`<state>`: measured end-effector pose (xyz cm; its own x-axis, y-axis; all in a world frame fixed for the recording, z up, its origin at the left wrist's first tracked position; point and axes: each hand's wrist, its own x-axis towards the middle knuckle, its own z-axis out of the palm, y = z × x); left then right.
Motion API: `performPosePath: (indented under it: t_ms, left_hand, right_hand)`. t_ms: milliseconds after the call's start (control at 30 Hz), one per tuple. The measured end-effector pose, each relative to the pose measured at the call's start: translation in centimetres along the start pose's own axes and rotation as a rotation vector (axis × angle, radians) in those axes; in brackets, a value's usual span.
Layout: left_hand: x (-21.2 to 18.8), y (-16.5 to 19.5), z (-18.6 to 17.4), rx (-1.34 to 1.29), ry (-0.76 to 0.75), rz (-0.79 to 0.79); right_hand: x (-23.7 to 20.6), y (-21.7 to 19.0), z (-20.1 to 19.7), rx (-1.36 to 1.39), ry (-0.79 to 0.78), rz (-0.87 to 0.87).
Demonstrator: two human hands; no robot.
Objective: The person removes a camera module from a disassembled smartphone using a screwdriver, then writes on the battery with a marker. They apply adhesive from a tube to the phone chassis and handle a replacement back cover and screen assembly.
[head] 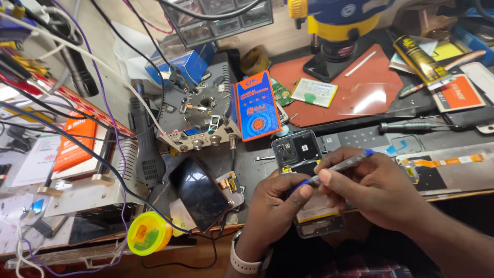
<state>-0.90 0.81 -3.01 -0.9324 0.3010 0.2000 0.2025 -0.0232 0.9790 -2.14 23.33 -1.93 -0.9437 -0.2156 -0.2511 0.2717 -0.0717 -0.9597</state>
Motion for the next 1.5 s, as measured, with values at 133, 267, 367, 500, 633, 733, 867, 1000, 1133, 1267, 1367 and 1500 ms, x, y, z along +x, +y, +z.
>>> performPosePath:
  t_ms: [133,267,367,500,633,733,867,1000,1133,1267,1367,1500]
  left_hand:
    - [0.4,-0.7,0.0,0.058,-0.021,0.045]
    - [0.6,-1.5,-0.3,-0.098,0.029,-0.112]
    - [0.5,-2.0,-0.7,-0.574,0.057,-0.233]
    - [1.4,-2.4,0.0,-0.333,0.214,-0.115]
    - [0.9,-2.2,1.2,-0.176,0.317,-0.053]
    - [-0.2,-1.8,1.7,0.031,0.403,-0.031]
    - [-0.3,-1.0,1.9,0.158,0.426,-0.089]
    - [0.1,-0.5,2.3,0.07,0.42,-0.035]
    - [-0.5,-0.3,2.2,0.216,0.442,-0.08]
    - [-0.7,-0.3,2.3,0.178,0.431,-0.074]
    - [-0.7,-0.2,2.5,0.122,0.433,-0.056]
    - [-0.8,-0.1,2.5,0.162,0.433,-0.079]
  right_hand:
    - [1.2,2.1,-0.9,-0.153,-0.029,-0.221]
    - [2.8,-0.9,-2.4,0.639,-0.147,-0.476]
    - [1.8,-5.9,-7.3,0.543,-0.146,-0.761]
    - [-0.7,-3.9,-6.3,-0.056,0.259,-0.822]
    - [-3.1,1.5,-2.5,-0.574,0.243,-0.872]
    - [-2.1,2.4,-1.3,-0.461,0.384,-0.597]
    - [-1.0,1.3,-1.0,-0.468,0.227,-0.585]
    - [-0.5,0.5,-1.0,-0.557,0.096,-0.72]
    - [-0.6,0.7,-0.9,-0.613,0.094,-0.717]
    - [-0.8,0.7,-0.7,-0.604,0.078,-0.699]
    - [-0.8,0.6,-0.6,-0.608,0.068,-0.675]
    - [-0.8,0.7,-0.8,-0.636,0.069,-0.639]
